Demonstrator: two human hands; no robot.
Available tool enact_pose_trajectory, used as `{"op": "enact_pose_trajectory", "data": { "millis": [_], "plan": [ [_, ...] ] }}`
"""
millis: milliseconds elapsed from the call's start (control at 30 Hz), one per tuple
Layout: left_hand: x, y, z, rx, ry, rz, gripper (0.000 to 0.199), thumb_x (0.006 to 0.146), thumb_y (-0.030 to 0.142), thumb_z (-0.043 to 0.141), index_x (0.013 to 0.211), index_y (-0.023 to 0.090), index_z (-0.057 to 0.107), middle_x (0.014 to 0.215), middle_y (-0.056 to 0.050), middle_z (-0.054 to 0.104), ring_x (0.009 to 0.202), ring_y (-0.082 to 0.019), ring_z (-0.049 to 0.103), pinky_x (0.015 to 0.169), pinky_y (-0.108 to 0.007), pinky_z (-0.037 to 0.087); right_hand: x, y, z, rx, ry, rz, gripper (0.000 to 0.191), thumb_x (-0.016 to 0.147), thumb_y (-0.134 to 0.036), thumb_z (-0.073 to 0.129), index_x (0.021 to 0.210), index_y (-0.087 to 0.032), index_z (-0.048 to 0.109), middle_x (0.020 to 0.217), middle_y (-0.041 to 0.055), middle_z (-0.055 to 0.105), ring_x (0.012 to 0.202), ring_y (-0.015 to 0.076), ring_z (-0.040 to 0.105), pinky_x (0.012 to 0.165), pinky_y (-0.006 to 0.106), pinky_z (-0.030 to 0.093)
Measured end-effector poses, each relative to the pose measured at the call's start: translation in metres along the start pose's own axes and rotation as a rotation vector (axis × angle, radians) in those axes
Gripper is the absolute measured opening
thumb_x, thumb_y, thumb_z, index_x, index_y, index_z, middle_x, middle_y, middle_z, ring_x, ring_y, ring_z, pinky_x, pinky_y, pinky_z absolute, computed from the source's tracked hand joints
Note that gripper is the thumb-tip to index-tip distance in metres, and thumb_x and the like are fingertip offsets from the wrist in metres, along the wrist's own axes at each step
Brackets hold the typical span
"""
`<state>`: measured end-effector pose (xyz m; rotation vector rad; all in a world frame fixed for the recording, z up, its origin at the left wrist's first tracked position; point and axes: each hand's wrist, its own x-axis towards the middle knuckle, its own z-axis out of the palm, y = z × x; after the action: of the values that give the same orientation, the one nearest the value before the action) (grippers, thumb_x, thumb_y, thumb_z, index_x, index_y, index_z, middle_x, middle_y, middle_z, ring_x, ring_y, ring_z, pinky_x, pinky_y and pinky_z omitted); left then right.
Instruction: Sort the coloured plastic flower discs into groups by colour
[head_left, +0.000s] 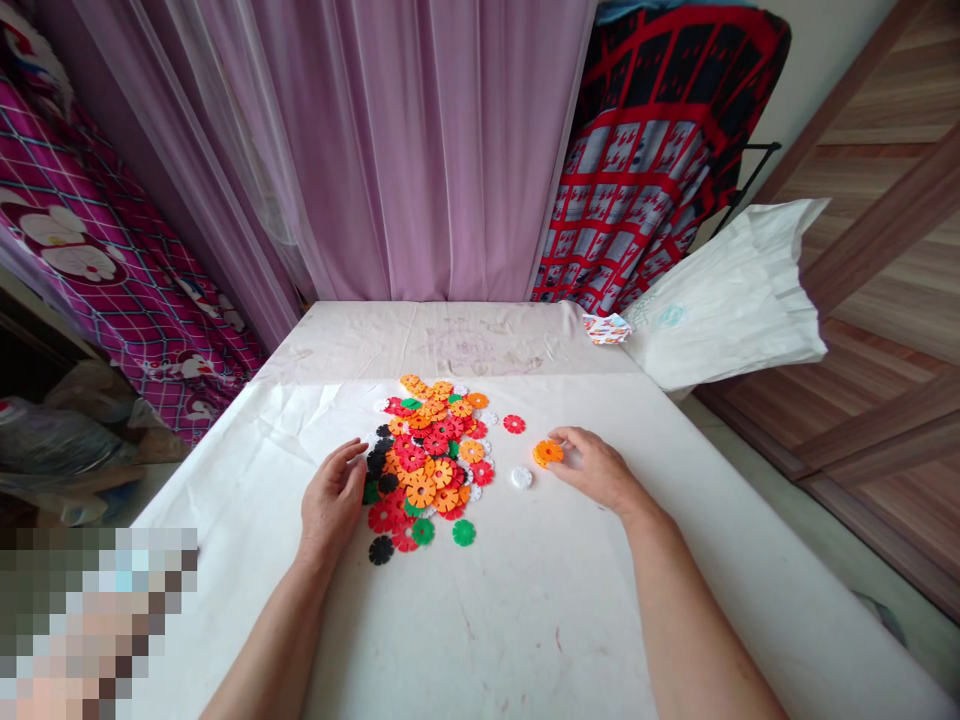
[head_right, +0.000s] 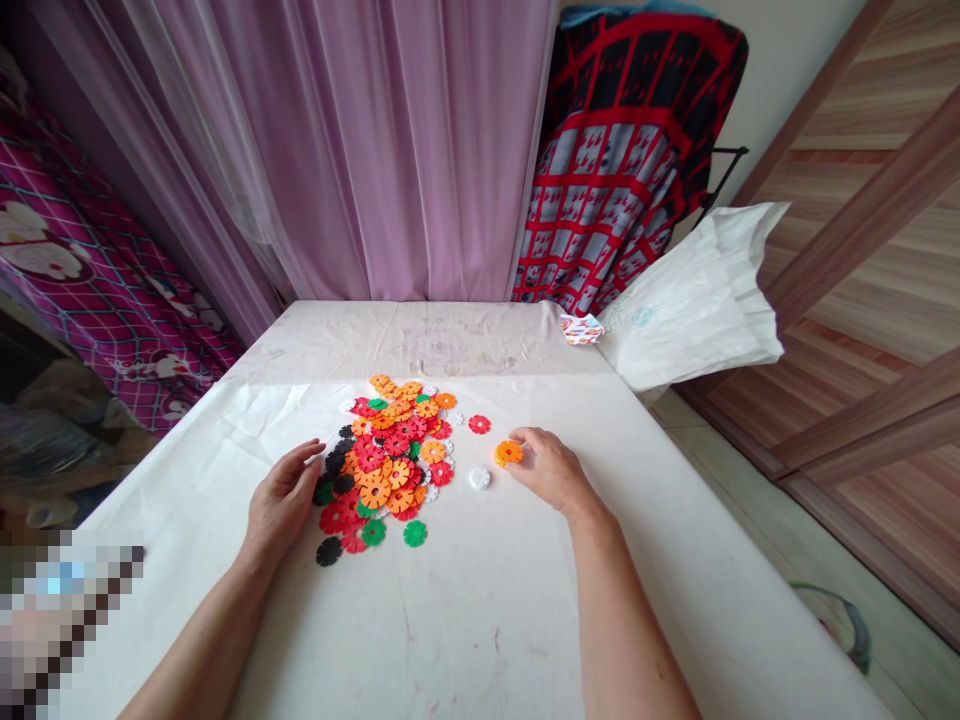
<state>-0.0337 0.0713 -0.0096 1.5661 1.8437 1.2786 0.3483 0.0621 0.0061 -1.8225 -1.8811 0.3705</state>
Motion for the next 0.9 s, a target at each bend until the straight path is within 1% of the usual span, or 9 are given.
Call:
{"op": "enact_pose_trajectory", "data": {
  "millis": [133,233,400,533,633,733,800,900],
  "plan": [
    [0.0,0.003,-0.001,-0.005,-0.005,-0.016,0.032,0.079,0.044,0.053,0.098,0.025,0.07,0.121,-0.004,0.069,0.084,-0.018,0.068,0.082,-0.034,0.055,0.0,0.001,0.001,0.0,-0.028,-0.014,0.035,0.072,-0.025,0.059,0.107,-0.026,0.061,0.109,0.0032,0.068,0.103,0.021,0.062,0.091,0.035,0.047],
    [0.0,0.003,-0.001,-0.004,-0.007,-0.016,0.032,0.079,0.045,0.052,0.098,0.025,0.07,0.121,-0.004,0.069,0.082,-0.017,0.068,0.081,-0.034,0.055,-0.001,-0.004,-0.001,-0.014,-0.056,-0.007,0.036,0.072,-0.025,0.06,0.108,-0.025,0.061,0.113,0.0042,0.066,0.105,0.0214,0.061,0.092,0.035,0.047],
    [0.0,0.002,-0.001,0.01,-0.008,0.0,0.033,0.08,0.046,0.052,0.098,0.025,0.07,0.121,-0.004,0.069,0.089,-0.018,0.068,0.083,-0.033,0.055,0.0,-0.014,0.0,-0.081,-0.051,-0.018,0.038,0.072,-0.026,0.063,0.11,-0.026,0.063,0.114,0.0039,0.066,0.106,0.0215,0.061,0.094,0.035,0.046],
    [0.0,0.001,0.0,0.008,-0.002,0.004,0.033,0.08,0.046,0.052,0.098,0.025,0.07,0.121,-0.004,0.069,0.086,-0.017,0.068,0.08,-0.032,0.056,0.001,-0.013,0.007,-0.109,-0.06,-0.049,0.039,0.075,-0.027,0.063,0.113,-0.026,0.063,0.113,0.0035,0.067,0.106,0.0213,0.06,0.094,0.035,0.046],
    [0.001,-0.001,0.0,0.01,-0.005,0.002,0.034,0.08,0.045,0.052,0.099,0.024,0.07,0.121,-0.005,0.069,0.085,-0.017,0.068,0.082,-0.033,0.055,0.001,-0.01,0.008,-0.117,-0.065,-0.042,0.039,0.076,-0.027,0.061,0.115,-0.026,0.063,0.115,0.0034,0.067,0.106,0.0212,0.06,0.093,0.034,0.046],
    [0.001,-0.001,0.001,0.009,-0.005,0.005,0.033,0.08,0.044,0.052,0.1,0.024,0.07,0.121,-0.005,0.069,0.09,-0.018,0.068,0.085,-0.034,0.055,0.001,-0.011,0.005,-0.121,-0.064,-0.03,0.04,0.075,-0.028,0.064,0.115,-0.026,0.063,0.115,0.004,0.067,0.106,0.0223,0.06,0.093,0.035,0.046],
    [0.001,-0.002,0.001,0.006,-0.002,0.004,0.034,0.08,0.044,0.052,0.1,0.024,0.07,0.121,-0.005,0.069,0.094,-0.019,0.067,0.087,-0.035,0.054,0.002,-0.019,0.003,-0.124,-0.046,-0.048,0.041,0.074,-0.03,0.065,0.115,-0.025,0.063,0.118,0.0051,0.066,0.108,0.0233,0.059,0.094,0.037,0.045],
    [0.001,-0.002,0.002,0.0,-0.007,-0.003,0.034,0.08,0.044,0.052,0.1,0.025,0.07,0.122,-0.005,0.068,0.095,-0.02,0.068,0.087,-0.036,0.054,0.007,-0.042,0.006,-0.124,-0.027,-0.134,0.034,0.078,-0.026,0.061,0.111,-0.026,0.066,0.12,0.0045,0.066,0.111,0.0225,0.057,0.096,0.037,0.043]
  ]
}}
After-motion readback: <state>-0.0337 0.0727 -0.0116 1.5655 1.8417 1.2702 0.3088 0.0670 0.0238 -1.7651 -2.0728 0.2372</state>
